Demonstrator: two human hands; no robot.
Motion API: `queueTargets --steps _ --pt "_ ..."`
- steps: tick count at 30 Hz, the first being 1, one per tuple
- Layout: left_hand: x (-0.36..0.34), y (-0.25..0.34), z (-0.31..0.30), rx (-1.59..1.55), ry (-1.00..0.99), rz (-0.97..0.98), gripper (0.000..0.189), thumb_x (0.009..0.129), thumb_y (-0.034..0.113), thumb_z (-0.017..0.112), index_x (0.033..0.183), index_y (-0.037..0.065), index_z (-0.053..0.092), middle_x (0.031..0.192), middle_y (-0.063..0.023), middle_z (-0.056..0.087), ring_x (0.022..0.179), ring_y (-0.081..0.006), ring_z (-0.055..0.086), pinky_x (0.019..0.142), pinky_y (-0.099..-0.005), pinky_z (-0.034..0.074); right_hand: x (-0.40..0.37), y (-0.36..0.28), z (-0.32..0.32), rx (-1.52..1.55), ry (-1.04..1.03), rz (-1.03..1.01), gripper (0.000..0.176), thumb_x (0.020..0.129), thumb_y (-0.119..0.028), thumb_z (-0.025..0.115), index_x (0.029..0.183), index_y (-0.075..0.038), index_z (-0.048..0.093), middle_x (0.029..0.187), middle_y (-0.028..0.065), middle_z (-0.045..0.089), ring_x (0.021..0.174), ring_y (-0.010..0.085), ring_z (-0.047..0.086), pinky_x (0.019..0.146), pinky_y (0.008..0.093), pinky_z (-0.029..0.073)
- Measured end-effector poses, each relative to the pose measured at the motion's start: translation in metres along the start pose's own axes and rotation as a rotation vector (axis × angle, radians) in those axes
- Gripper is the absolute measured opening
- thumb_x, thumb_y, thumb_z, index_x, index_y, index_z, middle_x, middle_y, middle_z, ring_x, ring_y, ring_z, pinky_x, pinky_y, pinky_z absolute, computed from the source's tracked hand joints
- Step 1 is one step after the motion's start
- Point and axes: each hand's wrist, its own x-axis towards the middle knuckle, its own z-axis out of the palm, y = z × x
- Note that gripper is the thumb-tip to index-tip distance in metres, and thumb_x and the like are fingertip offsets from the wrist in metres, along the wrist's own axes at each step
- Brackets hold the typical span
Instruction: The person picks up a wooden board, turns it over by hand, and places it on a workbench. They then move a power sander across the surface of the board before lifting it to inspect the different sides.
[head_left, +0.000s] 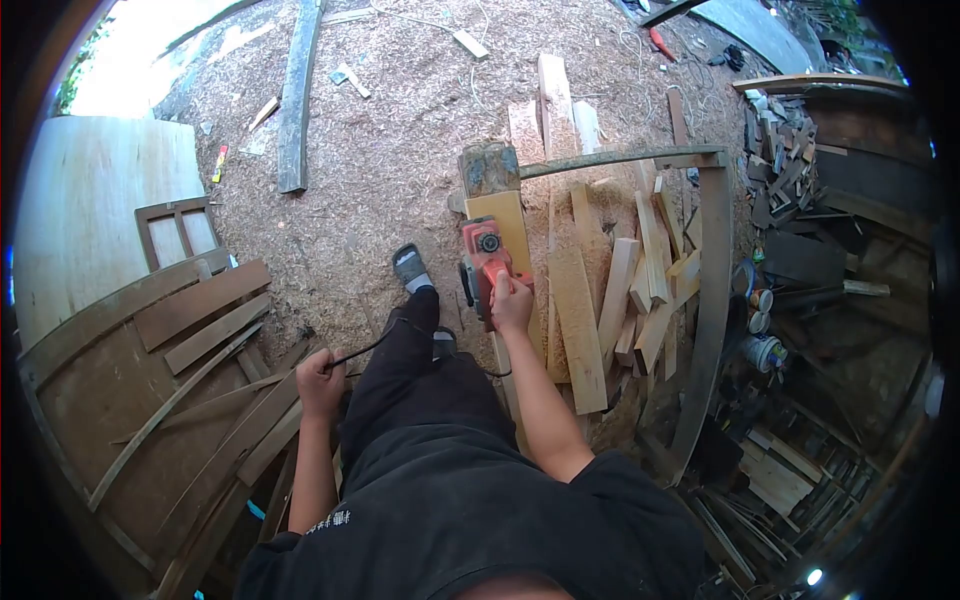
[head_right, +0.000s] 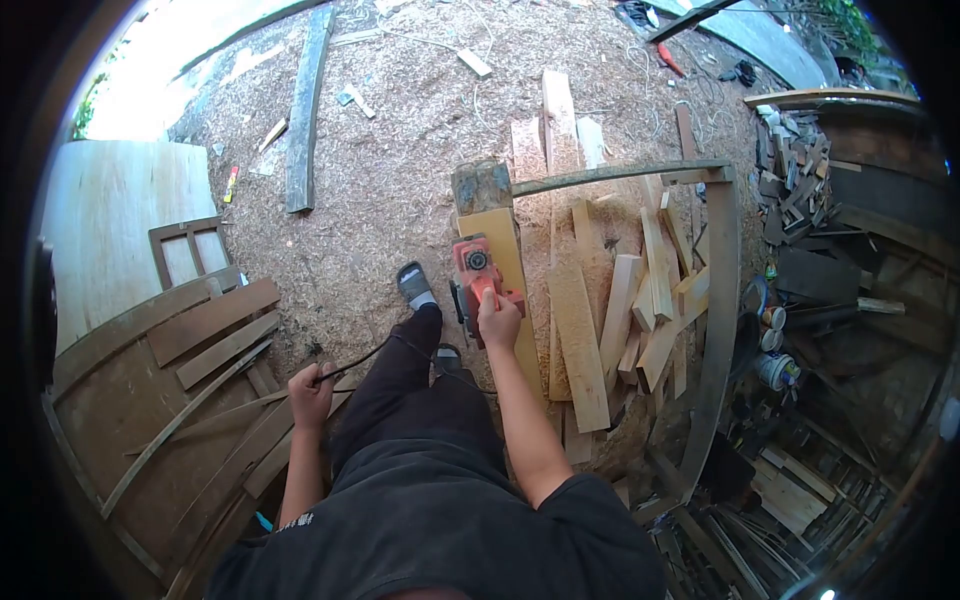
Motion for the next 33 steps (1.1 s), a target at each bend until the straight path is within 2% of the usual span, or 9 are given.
queueTargets --steps 2,12,16,18,21,24,28,33 --pt "0.005 -0.003 -0.003 -0.002 -0.003 -0.01 0.045 0.096 0.012 0.073 0.067 0.001 0.04 0.058 -0.0131 0.034 0.051 -0.0238 0.033 0.05 -0.0394 0.029 0.008 -0.013 0.004 0.077 0.03 -0.074 0.056 0.105 -0.044 0.057 0.068 -0.003 0.066 0.056 0.0025 0.059 0.051 0.013 0.059 0.05 0.0316 0.044" --pt "0.016 -0.01 -0.019 -0.042 0.029 -0.012 0.043 0.096 0.012 0.072 0.068 0.0 0.041 0.059 -0.0137 0.034 0.051 -0.0244 0.034 0.05 -0.0389 0.03 0.084 -0.094 0.04 0.202 0.031 -0.093 0.052 0.101 -0.041 0.057 0.065 -0.004 0.064 0.054 0.0023 0.058 0.043 0.0123 0.055 0.04 0.0295 0.043" --pt "0.018 -0.013 -0.027 -0.045 0.037 0.011 0.042 0.096 0.011 0.072 0.069 0.0 0.042 0.059 -0.0137 0.034 0.051 -0.0235 0.034 0.05 -0.0389 0.03 0.122 -0.151 0.044 0.216 -0.064 -0.087 0.06 0.1 -0.05 0.055 0.07 -0.001 0.071 0.055 0.0069 0.062 0.048 0.0179 0.062 0.048 0.0344 0.048" --pt "0.016 -0.02 -0.029 -0.013 0.06 0.009 0.042 0.096 0.011 0.072 0.068 0.0 0.042 0.057 -0.0127 0.038 0.049 -0.0216 0.04 0.05 -0.0377 0.033 0.144 -0.159 0.044 0.276 -0.146 -0.143 0.058 0.1 -0.05 0.058 0.074 0.0 0.071 0.056 0.0055 0.061 0.044 0.0149 0.059 0.043 0.0312 0.045" --pt "0.004 -0.012 -0.038 -0.072 0.088 -0.024 0.043 0.097 0.012 0.072 0.067 0.001 0.043 0.056 -0.0111 0.043 0.049 -0.0191 0.047 0.05 -0.0356 0.035 0.131 -0.183 0.019 0.363 -0.186 -0.129 0.056 0.1 -0.051 0.061 0.079 0.0 0.072 0.056 0.0033 0.059 0.042 0.0129 0.055 0.042 0.029 0.043" --pt "-0.022 -0.02 -0.045 -0.033 0.148 0.042 0.043 0.098 0.013 0.071 0.067 0.001 0.044 0.056 -0.0104 0.047 0.049 -0.018 0.053 0.049 -0.0341 0.037 0.089 -0.175 -0.02 0.435 -0.216 -0.108 0.051 0.099 -0.05 0.068 0.084 -0.002 0.07 0.058 0.0001 0.057 0.044 0.0093 0.052 0.04 0.0262 0.04" --pt "-0.076 -0.025 -0.054 -0.062 0.262 0.048 0.045 0.099 0.014 0.071 0.067 0.001 0.043 0.056 -0.0099 0.045 0.049 -0.0175 0.049 0.049 -0.0358 0.036 0.011 -0.12 -0.076 0.508 -0.216 -0.071 0.044 0.097 -0.048 0.072 0.085 -0.006 0.067 0.061 -0.0015 0.056 0.045 0.0077 0.051 0.04 0.0243 0.039" --pt "-0.178 -0.038 -0.063 -0.044 0.48 0.163 0.048 0.099 0.012 0.071 0.068 0.001 0.037 0.06 -0.0101 0.032 0.055 -0.0187 0.031 0.051 -0.0376 0.031 -0.1 -0.022 -0.148 0.509 -0.169 0.015 0.04 0.097 -0.044 0.071 0.082 -0.007 0.067 0.06 -0.0024 0.055 0.043 0.0084 0.05 0.039 0.0254 0.039"
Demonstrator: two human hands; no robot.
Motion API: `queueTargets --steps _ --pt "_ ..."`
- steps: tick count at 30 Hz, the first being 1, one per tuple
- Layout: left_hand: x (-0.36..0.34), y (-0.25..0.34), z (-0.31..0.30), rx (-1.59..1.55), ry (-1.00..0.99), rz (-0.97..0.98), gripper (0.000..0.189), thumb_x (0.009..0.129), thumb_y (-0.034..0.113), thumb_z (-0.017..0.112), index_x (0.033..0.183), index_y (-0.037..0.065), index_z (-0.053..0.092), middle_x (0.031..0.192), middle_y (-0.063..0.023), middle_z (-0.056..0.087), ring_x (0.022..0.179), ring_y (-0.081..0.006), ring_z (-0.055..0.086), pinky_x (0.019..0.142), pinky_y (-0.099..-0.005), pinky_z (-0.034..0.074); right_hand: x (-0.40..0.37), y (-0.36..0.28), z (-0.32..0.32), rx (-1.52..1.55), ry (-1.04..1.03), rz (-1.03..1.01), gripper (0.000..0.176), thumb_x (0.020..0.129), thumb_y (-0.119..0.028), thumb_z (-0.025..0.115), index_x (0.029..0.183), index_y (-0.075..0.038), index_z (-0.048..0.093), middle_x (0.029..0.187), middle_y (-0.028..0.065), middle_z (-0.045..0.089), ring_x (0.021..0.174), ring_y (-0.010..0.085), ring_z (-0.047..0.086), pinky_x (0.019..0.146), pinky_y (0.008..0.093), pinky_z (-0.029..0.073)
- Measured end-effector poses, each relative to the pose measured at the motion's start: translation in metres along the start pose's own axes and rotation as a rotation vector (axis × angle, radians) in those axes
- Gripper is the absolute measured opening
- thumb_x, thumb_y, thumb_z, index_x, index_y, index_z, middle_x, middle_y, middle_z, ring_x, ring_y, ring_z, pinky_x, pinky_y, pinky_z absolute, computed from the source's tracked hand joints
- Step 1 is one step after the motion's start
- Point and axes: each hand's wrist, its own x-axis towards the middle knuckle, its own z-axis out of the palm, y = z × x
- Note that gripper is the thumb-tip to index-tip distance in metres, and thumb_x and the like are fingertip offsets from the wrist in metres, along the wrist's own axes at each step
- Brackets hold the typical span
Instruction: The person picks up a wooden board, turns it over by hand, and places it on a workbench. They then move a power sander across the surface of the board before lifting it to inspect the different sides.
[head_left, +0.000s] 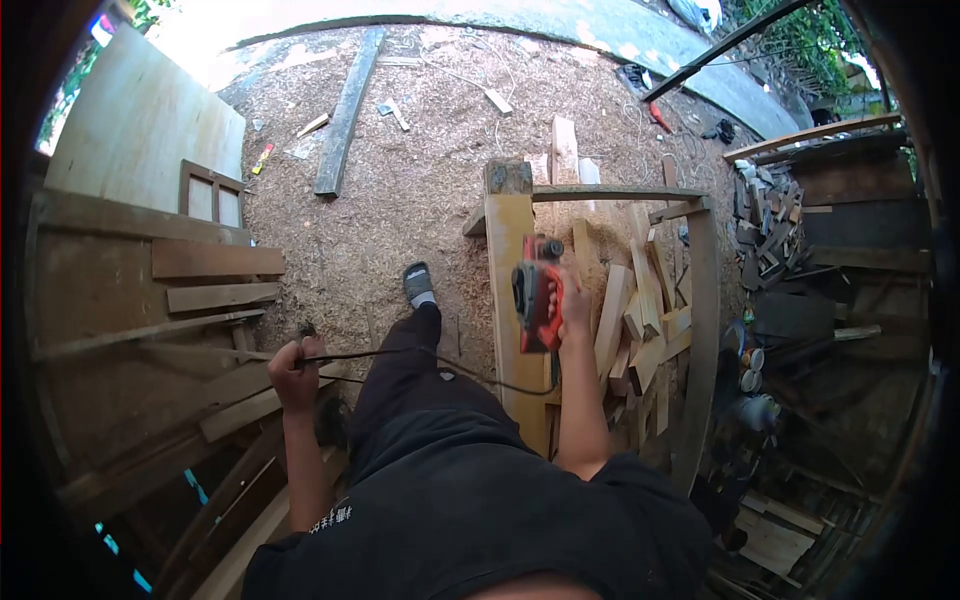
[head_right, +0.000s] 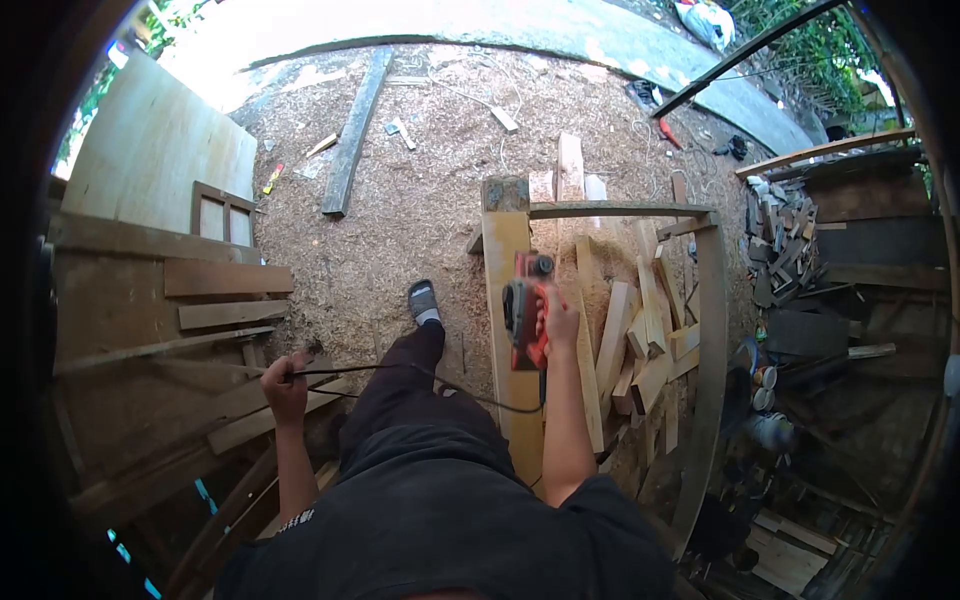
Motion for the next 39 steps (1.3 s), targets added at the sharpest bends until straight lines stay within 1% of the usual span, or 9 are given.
queueTargets --steps 4,8,9,15,19,21,25,32,39 --pt "-0.076 0.04 -0.055 -0.06 0.144 0.065 0.047 0.098 0.01 0.07 0.068 0.001 0.035 0.062 -0.009 0.029 0.056 -0.0181 0.029 0.051 -0.0371 0.029 -0.093 0.052 -0.078 -0.036 0.058 0.097 0.042 0.096 -0.045 0.071 0.079 -0.007 0.067 0.056 -0.0029 0.053 0.041 0.0094 0.049 0.038 0.0266 0.039" --pt "-0.15 0.064 -0.096 -0.078 0.274 0.087 0.041 0.099 0.007 0.068 0.068 0.002 0.042 0.06 -0.0065 0.034 0.053 -0.0148 0.034 0.05 -0.035 0.031 -0.179 0.091 -0.15 -0.086 0.089 0.101 0.043 0.097 -0.046 0.07 0.079 -0.007 0.066 0.056 -0.0027 0.052 0.042 0.0096 0.05 0.038 0.0265 0.038" --pt "-0.164 0.069 -0.109 -0.089 0.224 0.105 0.037 0.099 0.007 0.069 0.069 0.002 0.048 0.059 -0.0059 0.04 0.052 -0.014 0.04 0.051 -0.0345 0.033 -0.198 0.096 -0.165 -0.09 0.084 0.108 0.042 0.096 -0.046 0.069 0.081 -0.008 0.066 0.057 -0.0024 0.054 0.043 0.0097 0.05 0.04 0.0268 0.04" --pt "-0.238 0.108 -0.134 -0.133 0.131 0.149 0.036 0.098 0.009 0.07 0.07 0.001 0.049 0.059 -0.0087 0.043 0.051 -0.0207 0.041 0.052 -0.0364 0.036 -0.293 0.125 -0.226 -0.069 0.093 0.06 0.042 0.097 -0.047 0.068 0.082 -0.007 0.065 0.059 -0.0019 0.055 0.044 0.0101 0.051 0.041 0.0271 0.04" --pt "-0.289 0.107 -0.127 -0.145 0.059 0.237 0.039 0.096 0.011 0.073 0.069 0.001 0.047 0.059 -0.011 0.041 0.051 -0.0253 0.041 0.053 -0.0375 0.037 -0.341 0.146 -0.25 -0.072 0.092 0.03 0.043 0.098 -0.047 0.068 0.082 -0.007 0.065 0.059 -0.0017 0.056 0.044 0.01 0.051 0.041 0.0266 0.041" --pt "-0.315 0.111 -0.13 -0.189 -0.088 0.172 0.042 0.094 0.013 0.075 0.067 0.001 0.046 0.059 -0.0134 0.04 0.051 -0.0277 0.042 0.052 -0.039 0.036 -0.361 0.161 -0.26 -0.058 0.092 0.024 0.043 0.098 -0.046 0.067 0.082 -0.007 0.065 0.059 -0.0017 0.056 0.044 0.0099 0.051 0.041 0.0264 0.041" --pt "-0.362 0.105 -0.142 -0.132 -0.165 0.204 0.046 0.092 0.014 0.076 0.065 0.001 0.041 0.059 -0.0152 0.036 0.052 -0.0316 0.04 0.052 -0.0418 0.033 -0.403 0.194 -0.283 -0.07 0.101 0.055 0.042 0.099 -0.046 0.067 0.083 -0.007 0.067 0.059 -0.0017 0.057 0.045 0.0093 0.052 0.041 0.026 0.042" --pt "-0.445 0.085 -0.175 -0.11 -0.224 0.206 0.048 0.094 0.014 0.076 0.066 0.001 0.04 0.061 -0.0156 0.035 0.052 -0.0323 0.04 0.052 -0.0421 0.034 -0.464 0.254 -0.333 -0.145 0.056 0.085 0.042 0.099 -0.045 0.067 0.082 -0.007 0.067 0.06 -0.0014 0.058 0.046 0.0094 0.053 0.043 0.026 0.043" --pt "-0.527 0.094 -0.199 -0.134 -0.127 0.132 0.046 0.094 0.01 0.075 0.067 0.001 0.039 0.061 -0.0149 0.033 0.051 -0.0263 0.035 0.05 -0.0388 0.032 -0.517 0.3 -0.378 -0.134 0.07 0.122 0.043 0.098 -0.045 0.067 0.081 -0.005 0.069 0.063 0.0009 0.061 0.047 0.011 0.056 0.044 0.0273 0.045"
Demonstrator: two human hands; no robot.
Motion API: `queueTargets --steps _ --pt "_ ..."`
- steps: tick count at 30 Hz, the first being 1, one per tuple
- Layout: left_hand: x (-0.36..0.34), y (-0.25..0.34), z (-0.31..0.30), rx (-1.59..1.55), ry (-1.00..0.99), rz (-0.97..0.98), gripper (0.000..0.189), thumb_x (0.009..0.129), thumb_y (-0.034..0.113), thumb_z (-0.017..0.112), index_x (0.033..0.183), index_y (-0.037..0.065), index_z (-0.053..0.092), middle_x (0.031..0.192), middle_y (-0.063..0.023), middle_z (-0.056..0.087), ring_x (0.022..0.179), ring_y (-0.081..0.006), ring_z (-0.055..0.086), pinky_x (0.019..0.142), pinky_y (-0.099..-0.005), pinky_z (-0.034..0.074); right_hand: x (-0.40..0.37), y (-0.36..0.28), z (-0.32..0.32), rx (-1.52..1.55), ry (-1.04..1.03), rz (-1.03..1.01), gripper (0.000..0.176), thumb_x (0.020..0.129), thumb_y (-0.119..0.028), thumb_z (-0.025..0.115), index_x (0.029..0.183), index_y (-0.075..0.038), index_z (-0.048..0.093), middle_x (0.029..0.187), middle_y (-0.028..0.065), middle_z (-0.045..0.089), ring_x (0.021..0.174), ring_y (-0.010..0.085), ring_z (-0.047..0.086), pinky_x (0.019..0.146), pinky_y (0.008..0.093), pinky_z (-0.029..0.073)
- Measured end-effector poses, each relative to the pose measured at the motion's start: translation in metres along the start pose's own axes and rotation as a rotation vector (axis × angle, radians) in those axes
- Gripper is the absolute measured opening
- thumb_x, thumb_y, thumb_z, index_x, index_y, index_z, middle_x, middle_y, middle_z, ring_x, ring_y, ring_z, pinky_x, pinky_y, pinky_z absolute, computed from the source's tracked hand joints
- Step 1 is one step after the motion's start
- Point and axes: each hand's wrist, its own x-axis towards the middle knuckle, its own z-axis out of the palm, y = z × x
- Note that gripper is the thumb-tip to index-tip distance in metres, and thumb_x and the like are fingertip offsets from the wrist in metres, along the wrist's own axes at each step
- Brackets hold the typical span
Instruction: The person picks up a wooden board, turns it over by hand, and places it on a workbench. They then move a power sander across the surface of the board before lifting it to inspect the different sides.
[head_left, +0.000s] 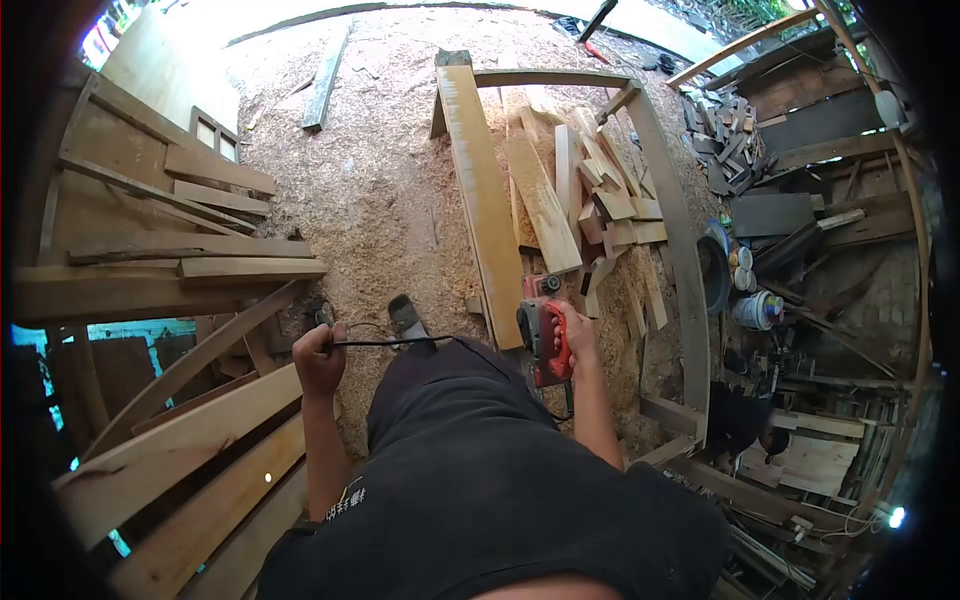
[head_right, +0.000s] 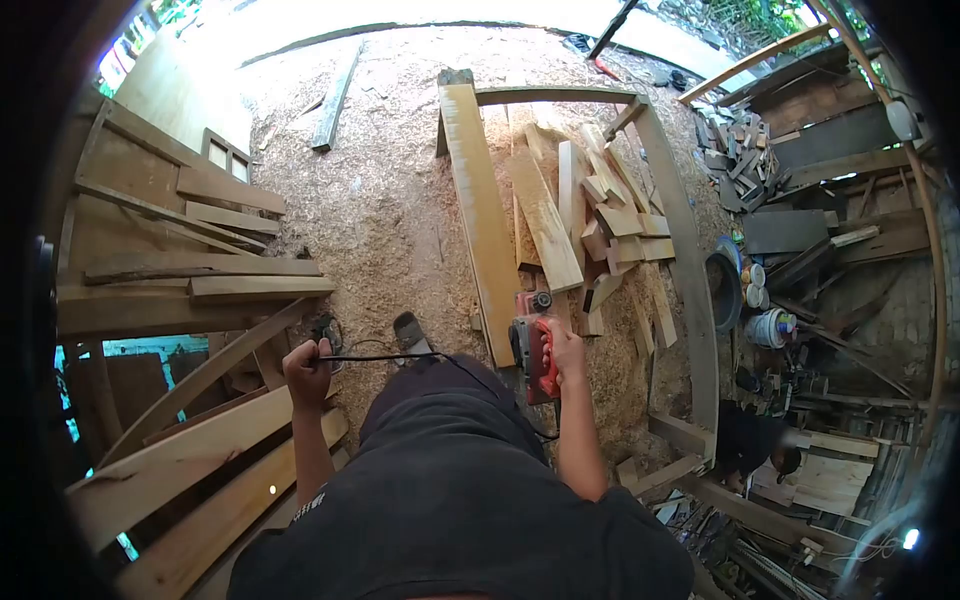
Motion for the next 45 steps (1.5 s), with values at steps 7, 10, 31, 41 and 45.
queueTargets --steps 7,10,31,41,45 --pt "-0.09 0.035 0.011 0.024 -0.06 0.026 0.044 0.094 0.009 0.074 0.067 0.0 0.04 0.061 -0.015 0.034 0.051 -0.0263 0.038 0.051 -0.0392 0.033 -0.032 0.042 -0.06 -0.113 -0.106 0.03 0.046 0.1 -0.046 0.064 0.092 -0.001 0.072 0.074 0.006 0.071 0.05 0.0116 0.058 0.048 0.0272 0.048" --pt "-0.121 0.048 0.009 0.044 -0.069 0.047 0.044 0.094 0.011 0.074 0.067 0.0 0.04 0.06 -0.0146 0.035 0.051 -0.0263 0.039 0.052 -0.0394 0.033 -0.043 0.06 -0.084 -0.128 -0.144 0.036 0.046 0.099 -0.045 0.064 0.097 -0.001 0.074 0.076 0.0067 0.072 0.051 0.0117 0.058 0.049 0.0268 0.048" --pt "-0.167 0.084 0.044 0.027 -0.123 -0.015 0.045 0.095 0.015 0.074 0.066 0.0 0.042 0.059 -0.0159 0.038 0.05 -0.0291 0.041 0.051 -0.0407 0.033 -0.047 0.092 -0.143 -0.31 -0.123 0.131 0.04 0.095 -0.04 0.062 0.089 -0.004 0.075 0.068 0.0053 0.067 0.05 0.0144 0.059 0.046 0.0302 0.048" --pt "-0.18 0.078 0.05 0.036 -0.129 -0.034 0.044 0.094 0.013 0.075 0.066 0.001 0.042 0.059 -0.0164 0.037 0.05 -0.0304 0.041 0.051 -0.0409 0.033 -0.032 0.119 -0.143 -0.271 -0.065 0.135 0.043 0.093 -0.047 0.068 0.084 -0.005 0.074 0.065 0.0012 0.062 0.05 0.0123 0.057 0.046 0.0285 0.046" --pt "-0.186 0.079 0.05 0.061 -0.136 -0.04 0.044 0.093 0.013 0.075 0.066 0.001 0.042 0.059 -0.0165 0.037 0.05 -0.0308 0.041 0.051 -0.0412 0.033 -0.011 0.143 -0.146 -0.294 -0.067 0.146 0.04 0.093 -0.044 0.067 0.086 -0.006 0.075 0.067 0.0033 0.065 0.052 0.0124 0.058 0.048 0.0299 0.048"
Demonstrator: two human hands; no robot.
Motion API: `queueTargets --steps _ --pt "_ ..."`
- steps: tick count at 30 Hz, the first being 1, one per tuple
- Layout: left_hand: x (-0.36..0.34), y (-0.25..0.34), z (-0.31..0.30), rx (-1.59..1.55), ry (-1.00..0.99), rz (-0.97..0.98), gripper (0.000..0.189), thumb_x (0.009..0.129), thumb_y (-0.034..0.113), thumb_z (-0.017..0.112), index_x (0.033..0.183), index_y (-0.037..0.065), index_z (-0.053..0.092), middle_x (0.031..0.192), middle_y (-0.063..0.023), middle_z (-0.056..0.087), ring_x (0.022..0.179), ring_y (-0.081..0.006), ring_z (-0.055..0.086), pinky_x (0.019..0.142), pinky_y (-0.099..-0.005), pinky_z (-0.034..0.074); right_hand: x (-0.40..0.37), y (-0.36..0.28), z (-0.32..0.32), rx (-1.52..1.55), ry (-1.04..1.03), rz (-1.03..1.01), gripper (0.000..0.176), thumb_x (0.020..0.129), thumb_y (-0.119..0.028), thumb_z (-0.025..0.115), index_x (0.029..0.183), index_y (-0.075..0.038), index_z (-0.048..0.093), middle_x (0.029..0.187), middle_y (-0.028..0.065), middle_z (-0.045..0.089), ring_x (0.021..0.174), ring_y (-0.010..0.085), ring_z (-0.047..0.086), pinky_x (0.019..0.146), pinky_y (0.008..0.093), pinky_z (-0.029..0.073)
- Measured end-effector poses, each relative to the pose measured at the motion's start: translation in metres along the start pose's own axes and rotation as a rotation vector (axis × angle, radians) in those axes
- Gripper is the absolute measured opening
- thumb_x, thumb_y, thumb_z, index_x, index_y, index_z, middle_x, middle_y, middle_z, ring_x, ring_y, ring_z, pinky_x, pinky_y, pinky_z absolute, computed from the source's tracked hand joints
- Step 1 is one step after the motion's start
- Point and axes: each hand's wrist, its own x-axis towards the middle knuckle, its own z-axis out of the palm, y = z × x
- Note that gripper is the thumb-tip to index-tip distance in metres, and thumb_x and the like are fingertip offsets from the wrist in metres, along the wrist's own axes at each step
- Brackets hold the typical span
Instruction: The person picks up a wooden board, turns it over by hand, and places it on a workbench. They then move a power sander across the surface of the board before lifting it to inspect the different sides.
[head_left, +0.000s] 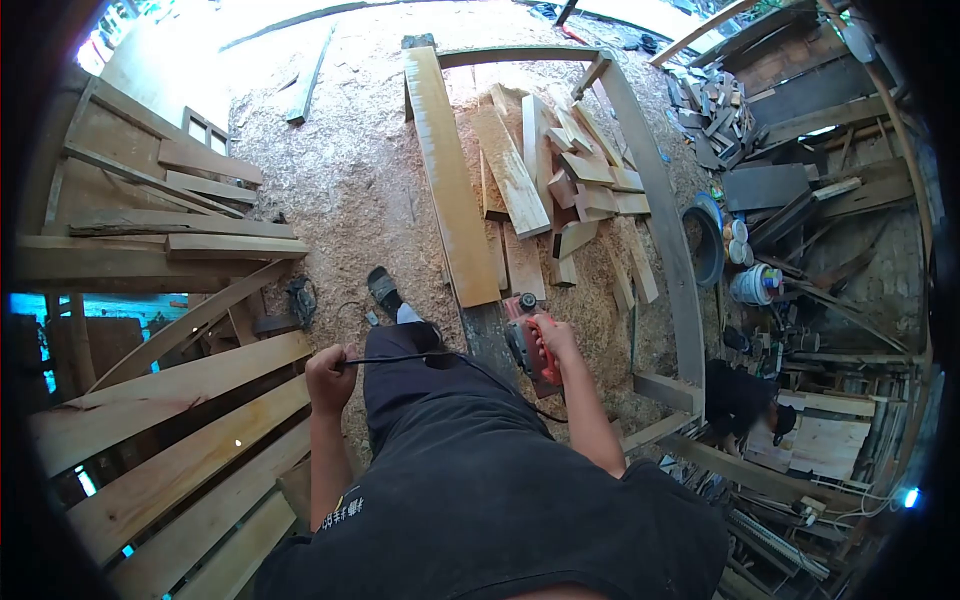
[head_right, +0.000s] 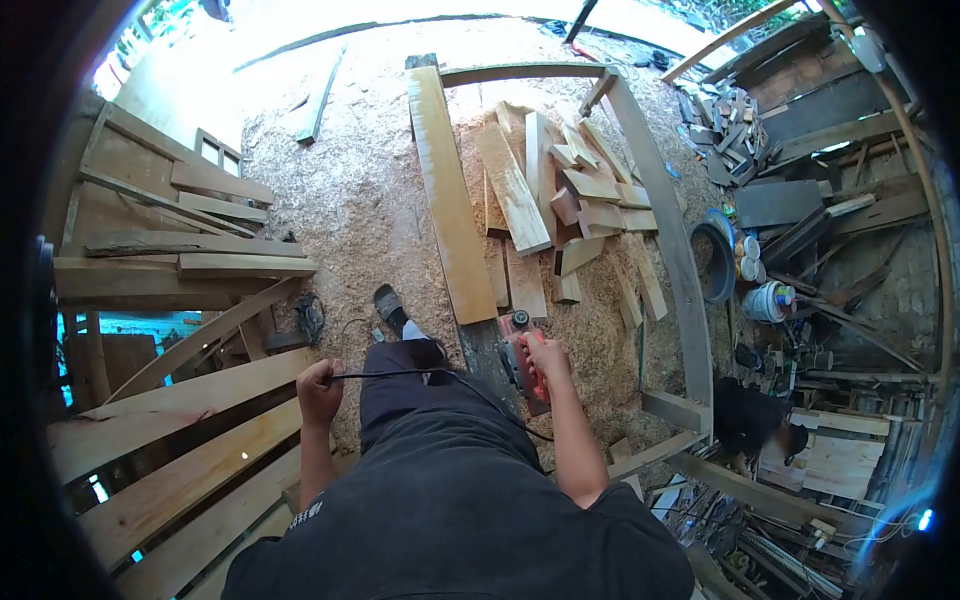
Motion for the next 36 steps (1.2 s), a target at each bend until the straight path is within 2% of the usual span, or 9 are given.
queueTargets --steps 1,3,4,7,9,19,26,28,36 --pt "-0.002 0.001 -0.001 0.003 0.001 -0.004 0.044 0.093 0.013 0.075 0.066 0.001 0.042 0.059 -0.0165 0.037 0.05 -0.0308 0.041 0.051 -0.0412 0.033 0.001 0.0 0.001 -0.026 0.003 0.017 0.039 0.093 -0.043 0.068 0.086 -0.006 0.075 0.068 0.0033 0.065 0.054 0.012 0.059 0.049 0.0296 0.049" --pt "-0.005 0.004 -0.003 0.015 -0.009 0.008 0.045 0.096 0.013 0.073 0.066 0.001 0.041 0.059 -0.0121 0.032 0.051 -0.0205 0.034 0.05 -0.038 0.029 -0.003 -0.002 0.003 -0.008 -0.016 0.009 0.039 0.093 -0.043 0.068 0.084 -0.006 0.073 0.067 0.002 0.064 0.053 0.012 0.059 0.047 0.0293 0.048" --pt "-0.008 0.005 -0.003 0.017 -0.011 0.004 0.045 0.096 0.013 0.073 0.066 0.001 0.041 0.059 -0.0121 0.032 0.051 -0.0205 0.034 0.05 -0.038 0.029 -0.008 -0.004 0.005 0.013 -0.029 0.001 0.039 0.093 -0.044 0.069 0.081 -0.006 0.071 0.065 0.0007 0.062 0.052 0.012 0.058 0.046 0.029 0.047" --pt "-0.014 0.003 0.001 -0.004 -0.007 0.017 0.046 0.096 0.012 0.073 0.066 0.001 0.04 0.059 -0.0123 0.031 0.051 -0.022 0.033 0.05 -0.0384 0.029 -0.008 -0.004 0.005 -0.024 -0.055 0.032 0.038 0.093 -0.043 0.068 0.083 -0.007 0.071 0.067 0.0011 0.063 0.053 0.012 0.058 0.048 0.0288 0.047" --pt "-0.018 0.002 0.002 0.02 -0.046 -0.006 0.044 0.094 0.013 0.074 0.067 0.0 0.041 0.06 -0.0173 0.037 0.051 -0.0314 0.041 0.051 -0.0417 0.034 -0.003 0.002 0.006 -0.039 -0.079 0.05 0.039 0.093 -0.044 0.068 0.083 -0.007 0.071 0.069 0.0014 0.064 0.053 0.0121 0.057 0.049 0.0292 0.047" --pt "-0.023 0.007 0.01 -0.036 -0.035 -0.003 0.044 0.093 0.011 0.074 0.067 0.0 0.04 0.061 -0.018 0.038 0.051 -0.0319 0.042 0.051 -0.0417 0.034 0.006 0.014 0.014 -0.158 -0.135 0.025 0.043 0.096 -0.049 0.062 0.087 -0.008 0.069 0.073 0.0016 0.065 0.055 0.0124 0.058 0.054 0.0329 0.049" --pt "-0.024 0.003 0.012 0.021 -0.055 -0.032 0.043 0.093 0.013 0.074 0.067 0.0 0.042 0.06 -0.0182 0.038 0.052 -0.0326 0.043 0.052 -0.0415 0.034 0.009 0.018 0.015 -0.136 -0.12 0.031 0.046 0.1 -0.052 0.059 0.089 -0.009 0.068 0.073 0.0007 0.065 0.055 0.0115 0.058 0.054 0.0314 0.048" --pt "-0.022 0.006 0.013 0.012 -0.061 -0.04 0.044 0.094 0.013 0.074 0.067 0.0 0.042 0.06 -0.0181 0.038 0.052 -0.0327 0.043 0.052 -0.0416 0.034 0.013 0.021 0.015 -0.155 -0.106 0.032 0.052 0.1 -0.051 0.058 0.097 -0.002 0.073 0.077 0.0032 0.065 0.059 0.0147 0.062 0.055 0.0309 0.051" --pt "-0.024 0.007 0.019 -0.016 -0.074 -0.057 0.044 0.092 0.011 0.074 0.066 -0.001 0.041 0.06 -0.0181 0.038 0.052 -0.0328 0.042 0.052 -0.0419 0.034 0.022 0.026 0.022 -0.033 -0.06 -0.044 0.042 0.099 -0.044 0.061 0.092 -0.004 0.072 0.075 0.0032 0.067 0.054 0.0125 0.061 0.052 0.0292 0.05"
